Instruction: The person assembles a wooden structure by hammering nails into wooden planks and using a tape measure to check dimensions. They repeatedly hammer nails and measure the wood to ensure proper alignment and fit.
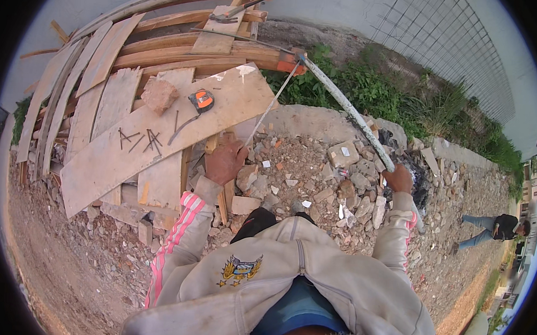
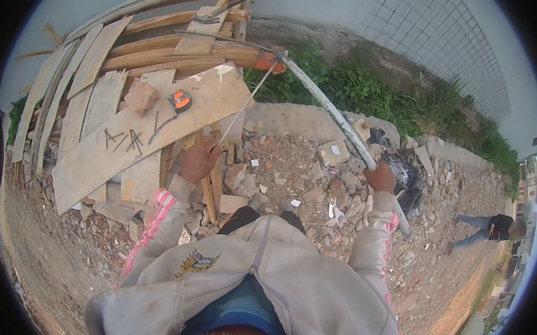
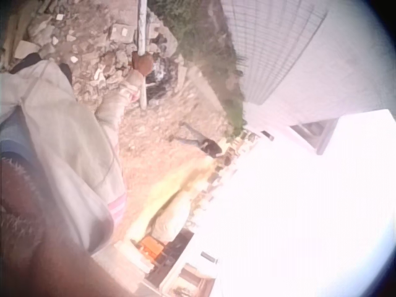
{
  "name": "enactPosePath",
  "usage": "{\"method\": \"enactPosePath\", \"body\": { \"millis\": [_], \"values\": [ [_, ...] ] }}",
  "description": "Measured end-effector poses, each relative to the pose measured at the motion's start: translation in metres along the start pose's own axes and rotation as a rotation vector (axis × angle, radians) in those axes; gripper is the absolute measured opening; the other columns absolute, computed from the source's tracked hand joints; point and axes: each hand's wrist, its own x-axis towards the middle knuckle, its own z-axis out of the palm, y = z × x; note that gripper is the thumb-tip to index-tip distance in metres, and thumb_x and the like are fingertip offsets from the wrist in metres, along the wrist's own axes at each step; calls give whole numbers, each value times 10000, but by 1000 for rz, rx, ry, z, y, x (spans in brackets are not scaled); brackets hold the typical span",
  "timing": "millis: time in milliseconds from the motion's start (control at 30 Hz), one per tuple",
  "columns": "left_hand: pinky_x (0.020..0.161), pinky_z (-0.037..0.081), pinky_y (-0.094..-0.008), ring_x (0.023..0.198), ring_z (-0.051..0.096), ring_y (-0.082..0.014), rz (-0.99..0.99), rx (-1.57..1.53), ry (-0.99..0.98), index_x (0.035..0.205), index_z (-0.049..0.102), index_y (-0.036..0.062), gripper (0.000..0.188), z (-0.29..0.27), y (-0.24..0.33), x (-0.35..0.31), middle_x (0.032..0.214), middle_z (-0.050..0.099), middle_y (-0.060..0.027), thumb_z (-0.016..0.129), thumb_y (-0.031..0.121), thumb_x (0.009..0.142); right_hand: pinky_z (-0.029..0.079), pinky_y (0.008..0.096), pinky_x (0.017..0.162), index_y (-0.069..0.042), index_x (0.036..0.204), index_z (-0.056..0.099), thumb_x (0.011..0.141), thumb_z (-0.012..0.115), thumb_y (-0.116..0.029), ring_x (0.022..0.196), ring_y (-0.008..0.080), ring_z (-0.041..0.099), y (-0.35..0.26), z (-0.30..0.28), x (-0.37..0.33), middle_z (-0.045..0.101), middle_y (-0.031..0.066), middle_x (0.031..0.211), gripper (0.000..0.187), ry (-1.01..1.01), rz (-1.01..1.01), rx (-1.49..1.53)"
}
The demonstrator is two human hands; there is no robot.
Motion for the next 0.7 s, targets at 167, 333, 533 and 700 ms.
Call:
{"method": "enactPosePath", "body": {
  "millis": [167,333,533,700],
  "values": [
    [660,512,-571,743,668,-468,26,-105,8,920,664,29,315,16,8,-3,754,665,-252,615,333,985,566,534,858,-57,1089,733,727,786,-402,964,439,710,33,32,28,737,234,1023,503,6,-81,9],
    [661,504,-568,734,663,-471,-11,-104,-20,906,659,26,309,16,18,2,732,654,-250,621,324,978,562,534,816,-159,1184,735,748,800,-391,934,428,712,27,37,37,741,208,1004,498,97,-184,102],
    [674,499,-545,749,660,-468,-48,-110,-83,915,666,18,313,19,10,9,751,651,-257,619,321,977,566,511,794,-142,1147,739,750,802,-354,894,415,717,31,11,44,749,188,953,454,238,-195,123],
    [718,513,-539,808,670,-476,-66,-161,-70,981,681,2,340,18,25,24,813,672,-274,596,331,996,538,459,735,-77,1060,731,772,810,-308,796,376,698,20,2,14,721,184,862,378,366,-145,421]
  ]
}}
